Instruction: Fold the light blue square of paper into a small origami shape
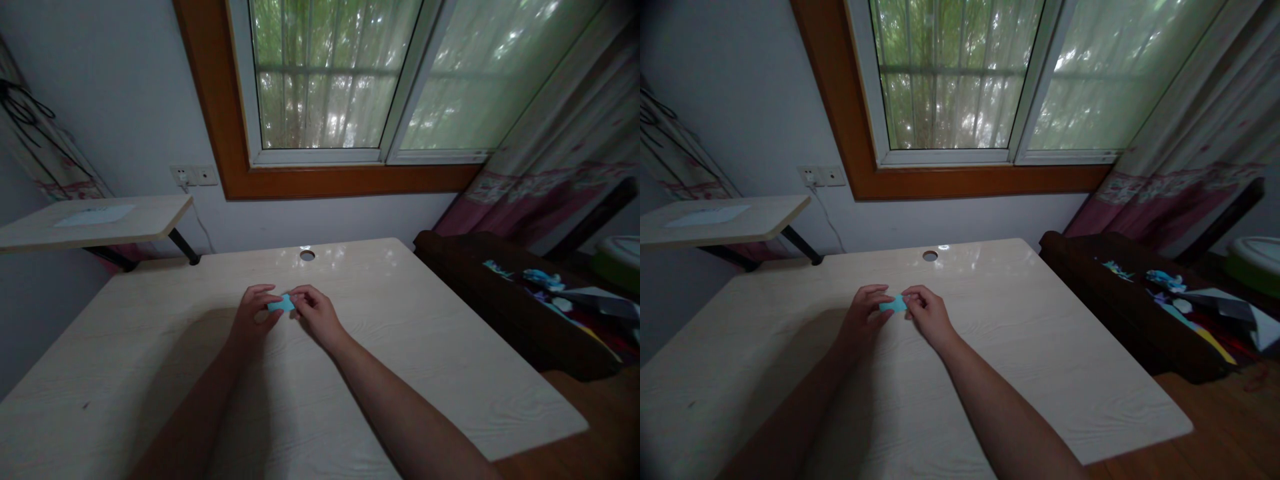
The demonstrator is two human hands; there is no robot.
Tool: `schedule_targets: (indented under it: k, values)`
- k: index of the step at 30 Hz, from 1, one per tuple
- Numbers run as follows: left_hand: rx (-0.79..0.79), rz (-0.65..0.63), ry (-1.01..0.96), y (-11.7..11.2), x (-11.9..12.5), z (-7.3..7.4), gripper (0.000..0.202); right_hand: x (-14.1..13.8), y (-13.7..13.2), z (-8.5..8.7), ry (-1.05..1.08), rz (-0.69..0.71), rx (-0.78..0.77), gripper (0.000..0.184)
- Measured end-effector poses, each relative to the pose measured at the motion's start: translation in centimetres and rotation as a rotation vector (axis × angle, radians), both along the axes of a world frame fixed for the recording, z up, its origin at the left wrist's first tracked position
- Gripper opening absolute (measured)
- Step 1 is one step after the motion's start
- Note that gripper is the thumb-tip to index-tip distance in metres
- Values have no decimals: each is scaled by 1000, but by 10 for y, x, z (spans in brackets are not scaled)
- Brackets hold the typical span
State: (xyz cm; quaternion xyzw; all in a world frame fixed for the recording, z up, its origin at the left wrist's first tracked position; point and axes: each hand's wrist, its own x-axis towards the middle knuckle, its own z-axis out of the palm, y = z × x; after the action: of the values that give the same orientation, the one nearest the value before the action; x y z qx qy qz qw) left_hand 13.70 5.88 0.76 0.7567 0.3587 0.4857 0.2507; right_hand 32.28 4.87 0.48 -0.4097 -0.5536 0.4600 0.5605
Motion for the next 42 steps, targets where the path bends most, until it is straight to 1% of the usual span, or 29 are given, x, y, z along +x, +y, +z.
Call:
schedule_targets:
  k: [2, 5, 7, 9, 12, 15, 18, 22, 24, 26, 29, 36, 39, 42]
  values:
    - [89, 15, 58, 0, 0, -1, 20, 0, 1, 0, 33, 0, -39, 21]
    - [190, 87, 130, 1, -1, -1, 14, 1, 3, 1, 95, -4, -82, 23]
    - [251, 121, 161, 2, -2, 0, 15, 1, 3, 3, 137, -4, -98, 23]
    - [300, 130, 193, 2, -3, 2, 16, 1, 3, 3, 177, 6, -112, 22]
    - [329, 125, 221, 2, -4, 4, 13, 1, 3, 2, 193, 42, -120, 21]
    - [302, 117, 199, 2, -4, 5, 9, 1, 2, 1, 161, 59, -113, 22]
    - [222, 136, 165, 2, -5, 6, 9, 1, 0, 3, 63, 20, -80, 23]
    - [136, 177, 166, 1, -6, 7, 13, 1, -4, 8, -165, -114, 132, 17]
    - [115, 173, 167, 1, -5, 6, 14, 1, -4, 10, -224, -138, 217, 12]
    - [94, 154, 159, 1, -5, 5, 15, 0, -4, 10, -246, -133, 261, 9]
    - [74, 145, 145, 2, -5, 4, 15, 0, -3, 8, -281, -119, 298, 6]
    - [99, 205, 185, 4, -6, 3, 14, 2, -2, 7, -352, -161, 324, 7]
    - [50, 204, 182, 4, -6, 3, 15, 2, -3, 6, -377, -153, 333, 7]
    - [4, 178, 152, 3, -5, 2, 15, 1, -2, 5, -396, -135, 346, 7]
